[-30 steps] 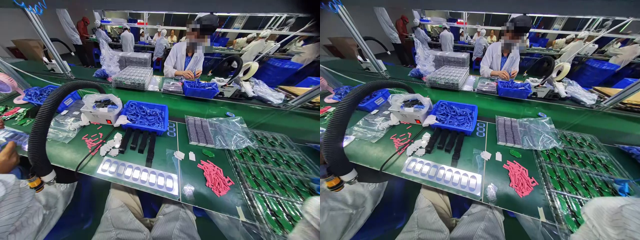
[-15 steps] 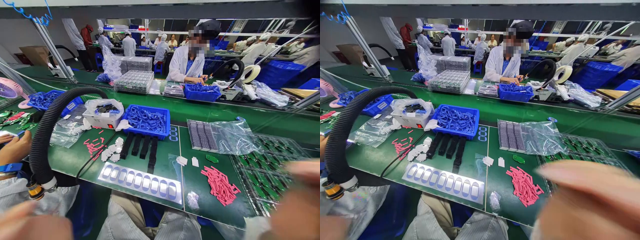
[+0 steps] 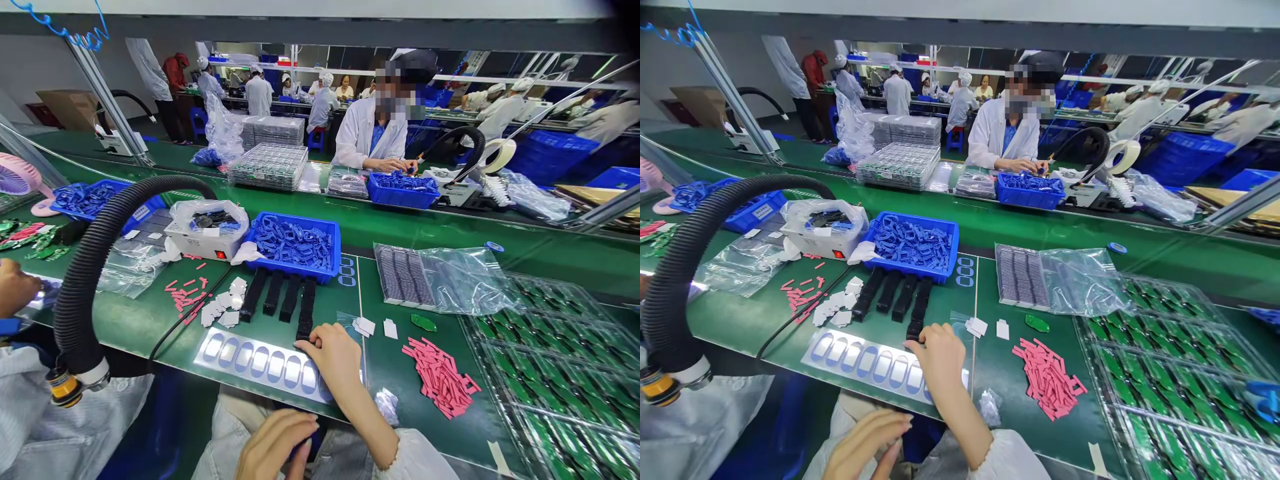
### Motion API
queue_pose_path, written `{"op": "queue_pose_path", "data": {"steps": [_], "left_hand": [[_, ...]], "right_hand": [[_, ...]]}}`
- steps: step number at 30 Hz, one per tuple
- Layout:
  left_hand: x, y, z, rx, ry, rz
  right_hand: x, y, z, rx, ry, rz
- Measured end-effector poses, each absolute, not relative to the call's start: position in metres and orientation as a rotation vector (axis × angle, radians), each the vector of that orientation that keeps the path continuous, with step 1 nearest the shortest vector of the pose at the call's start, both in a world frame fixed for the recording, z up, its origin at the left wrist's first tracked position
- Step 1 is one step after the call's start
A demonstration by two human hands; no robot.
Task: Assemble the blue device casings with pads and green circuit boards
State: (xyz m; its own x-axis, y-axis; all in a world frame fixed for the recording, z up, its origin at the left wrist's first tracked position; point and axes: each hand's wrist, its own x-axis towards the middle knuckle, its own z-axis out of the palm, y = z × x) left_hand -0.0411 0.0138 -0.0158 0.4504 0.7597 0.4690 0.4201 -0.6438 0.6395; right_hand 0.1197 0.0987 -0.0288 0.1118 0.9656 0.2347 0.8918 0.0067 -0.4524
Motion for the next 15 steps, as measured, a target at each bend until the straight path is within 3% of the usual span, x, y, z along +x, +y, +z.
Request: {"op": "queue_pose_path", "data": {"steps": [15], "left_hand": [[-0.034, 0.057, -0.014, 2.262, 1.233, 0.948]], "right_hand": [[0.125, 0.098, -0.042, -1.747, -1.677, 0.438]]}}
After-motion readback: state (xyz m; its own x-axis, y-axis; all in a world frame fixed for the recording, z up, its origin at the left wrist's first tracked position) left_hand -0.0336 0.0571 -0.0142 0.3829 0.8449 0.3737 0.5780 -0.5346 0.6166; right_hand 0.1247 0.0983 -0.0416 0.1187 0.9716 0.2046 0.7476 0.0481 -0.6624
